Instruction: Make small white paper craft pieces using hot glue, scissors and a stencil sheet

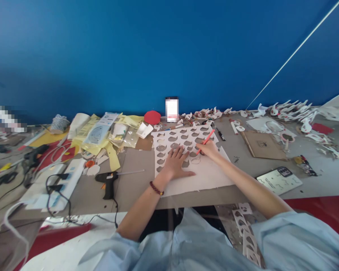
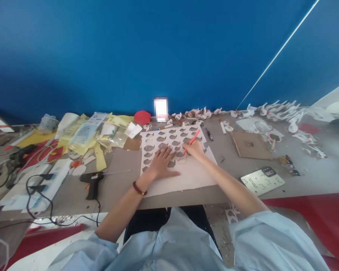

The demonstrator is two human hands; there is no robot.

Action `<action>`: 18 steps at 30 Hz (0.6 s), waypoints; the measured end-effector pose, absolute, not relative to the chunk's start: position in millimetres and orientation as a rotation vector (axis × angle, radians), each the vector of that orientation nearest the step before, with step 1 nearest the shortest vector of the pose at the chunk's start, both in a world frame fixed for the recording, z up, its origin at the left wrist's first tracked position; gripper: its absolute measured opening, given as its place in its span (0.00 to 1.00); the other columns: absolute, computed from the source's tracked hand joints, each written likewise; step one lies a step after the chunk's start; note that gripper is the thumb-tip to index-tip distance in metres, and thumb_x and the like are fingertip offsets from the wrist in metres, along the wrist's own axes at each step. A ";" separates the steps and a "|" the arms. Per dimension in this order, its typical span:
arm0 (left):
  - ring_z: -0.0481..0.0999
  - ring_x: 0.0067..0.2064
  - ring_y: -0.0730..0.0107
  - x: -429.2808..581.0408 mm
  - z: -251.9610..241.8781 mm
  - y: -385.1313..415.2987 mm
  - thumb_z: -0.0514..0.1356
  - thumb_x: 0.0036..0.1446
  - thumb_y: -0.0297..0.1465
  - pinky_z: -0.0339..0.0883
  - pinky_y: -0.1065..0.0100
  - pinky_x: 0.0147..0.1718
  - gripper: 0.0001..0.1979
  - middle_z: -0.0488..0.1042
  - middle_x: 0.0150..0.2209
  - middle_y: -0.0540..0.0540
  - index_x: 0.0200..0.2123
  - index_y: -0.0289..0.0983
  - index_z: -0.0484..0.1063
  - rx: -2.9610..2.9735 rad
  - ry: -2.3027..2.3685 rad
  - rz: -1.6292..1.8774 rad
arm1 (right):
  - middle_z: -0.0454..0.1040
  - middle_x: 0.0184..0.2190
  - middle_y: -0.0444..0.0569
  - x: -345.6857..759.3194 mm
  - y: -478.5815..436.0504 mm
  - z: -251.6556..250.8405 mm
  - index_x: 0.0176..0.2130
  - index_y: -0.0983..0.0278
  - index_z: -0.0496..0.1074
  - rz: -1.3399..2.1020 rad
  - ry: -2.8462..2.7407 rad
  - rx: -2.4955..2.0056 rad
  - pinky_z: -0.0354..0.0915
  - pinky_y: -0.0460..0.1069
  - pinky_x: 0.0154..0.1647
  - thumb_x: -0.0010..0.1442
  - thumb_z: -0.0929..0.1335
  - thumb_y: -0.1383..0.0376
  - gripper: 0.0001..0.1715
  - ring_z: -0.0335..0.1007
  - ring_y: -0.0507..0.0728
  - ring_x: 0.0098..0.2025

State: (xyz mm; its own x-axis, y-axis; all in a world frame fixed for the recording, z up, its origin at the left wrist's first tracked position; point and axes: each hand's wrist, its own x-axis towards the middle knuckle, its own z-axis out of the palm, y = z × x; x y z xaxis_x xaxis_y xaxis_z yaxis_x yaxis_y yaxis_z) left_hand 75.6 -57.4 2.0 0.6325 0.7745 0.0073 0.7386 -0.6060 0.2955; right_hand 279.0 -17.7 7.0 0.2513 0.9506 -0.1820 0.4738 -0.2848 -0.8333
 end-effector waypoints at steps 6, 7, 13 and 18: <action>0.39 0.68 0.50 74.8 1.3 -57.3 0.49 0.43 0.64 0.31 0.48 0.63 0.51 0.41 0.68 0.43 0.64 0.41 0.48 2.585 1.224 0.196 | 0.64 0.09 0.44 278.4 -18.1 8.4 0.13 0.63 0.62 0.949 -1.284 -1.865 0.55 0.44 0.15 0.46 0.66 0.64 0.15 0.60 0.50 0.14; 0.39 0.68 0.51 74.8 1.5 -57.3 0.49 0.43 0.64 0.31 0.48 0.63 0.51 0.40 0.68 0.43 0.64 0.42 0.48 2.585 1.226 0.198 | 0.64 0.09 0.44 278.3 -18.1 8.4 0.13 0.63 0.62 0.949 -1.281 -1.865 0.55 0.44 0.15 0.46 0.66 0.64 0.15 0.60 0.50 0.14; 0.37 0.68 0.52 75.5 5.1 -57.5 0.48 0.43 0.65 0.30 0.49 0.63 0.51 0.38 0.68 0.42 0.65 0.41 0.48 2.564 1.224 0.152 | 0.63 0.08 0.44 281.4 -14.8 7.7 0.13 0.63 0.61 0.945 -1.261 -1.891 0.55 0.45 0.14 0.44 0.67 0.63 0.15 0.61 0.51 0.14; 0.36 0.68 0.52 74.8 6.6 -58.2 0.48 0.43 0.65 0.29 0.49 0.64 0.52 0.38 0.68 0.42 0.65 0.41 0.47 2.563 1.222 0.143 | 0.64 0.09 0.45 285.6 -12.0 4.3 0.13 0.62 0.60 0.921 -1.253 -1.871 0.55 0.45 0.14 0.44 0.67 0.63 0.15 0.61 0.52 0.14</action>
State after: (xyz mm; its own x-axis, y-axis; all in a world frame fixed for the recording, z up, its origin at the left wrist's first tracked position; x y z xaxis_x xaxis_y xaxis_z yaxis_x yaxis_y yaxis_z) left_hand 74.8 -58.2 6.6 0.6337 0.7726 -0.0377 0.7431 -0.5945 0.3073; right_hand 285.6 -12.0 4.3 0.2811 0.9433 -0.1767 0.4502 -0.2923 -0.8437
